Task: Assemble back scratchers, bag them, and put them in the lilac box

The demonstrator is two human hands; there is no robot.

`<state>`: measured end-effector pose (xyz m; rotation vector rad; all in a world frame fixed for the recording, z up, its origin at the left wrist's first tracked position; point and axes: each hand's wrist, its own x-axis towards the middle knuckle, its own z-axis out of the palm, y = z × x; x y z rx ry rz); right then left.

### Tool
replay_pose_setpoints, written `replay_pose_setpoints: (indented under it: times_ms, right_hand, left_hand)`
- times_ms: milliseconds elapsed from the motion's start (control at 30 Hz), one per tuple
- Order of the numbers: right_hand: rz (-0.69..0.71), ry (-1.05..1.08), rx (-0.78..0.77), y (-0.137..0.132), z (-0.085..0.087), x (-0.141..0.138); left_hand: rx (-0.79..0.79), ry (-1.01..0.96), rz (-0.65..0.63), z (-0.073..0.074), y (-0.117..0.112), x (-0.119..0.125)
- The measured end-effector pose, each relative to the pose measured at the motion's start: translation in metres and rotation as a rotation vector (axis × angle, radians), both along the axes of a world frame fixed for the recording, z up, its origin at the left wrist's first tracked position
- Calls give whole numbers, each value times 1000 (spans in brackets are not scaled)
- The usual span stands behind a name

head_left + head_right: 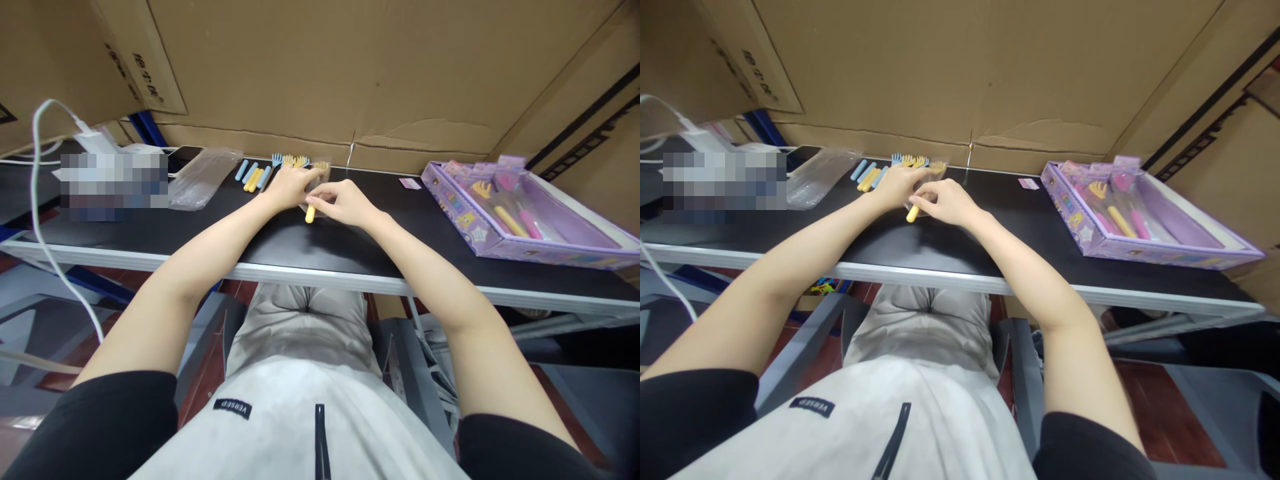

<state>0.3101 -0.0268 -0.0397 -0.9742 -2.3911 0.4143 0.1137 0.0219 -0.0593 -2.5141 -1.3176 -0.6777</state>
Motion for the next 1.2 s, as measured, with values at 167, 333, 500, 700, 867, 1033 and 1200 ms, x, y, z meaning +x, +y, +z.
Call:
replay_pose_setpoints:
  times_ms: [167,333,500,700,867,1033,1200]
  right_hand:
    - [-162,-151,60,1,0,-2]
    - [-159,-213,25,12,-3,4]
    - [-171,-273,-17,15,-1,10]
    - [-183,-396,-40,29,-2,28]
    - [-292,-517,-44,42,1,46]
    - [-335,-686,-140,28,16,42]
    - [-353,-714,-168,17,24,35]
  left_hand:
    - [-100,84,-185,-7,10,-1]
    - [-199,100,-195,-19,20,-7]
    - [-249,97,-183,-23,28,-15]
    - [-199,30,-222,-20,27,-12]
    - [-220,-23,-296,-11,13,-7]
    - [-293,-19,-328,-8,10,-6]
    - [-315,14,-251,-3,12,-10]
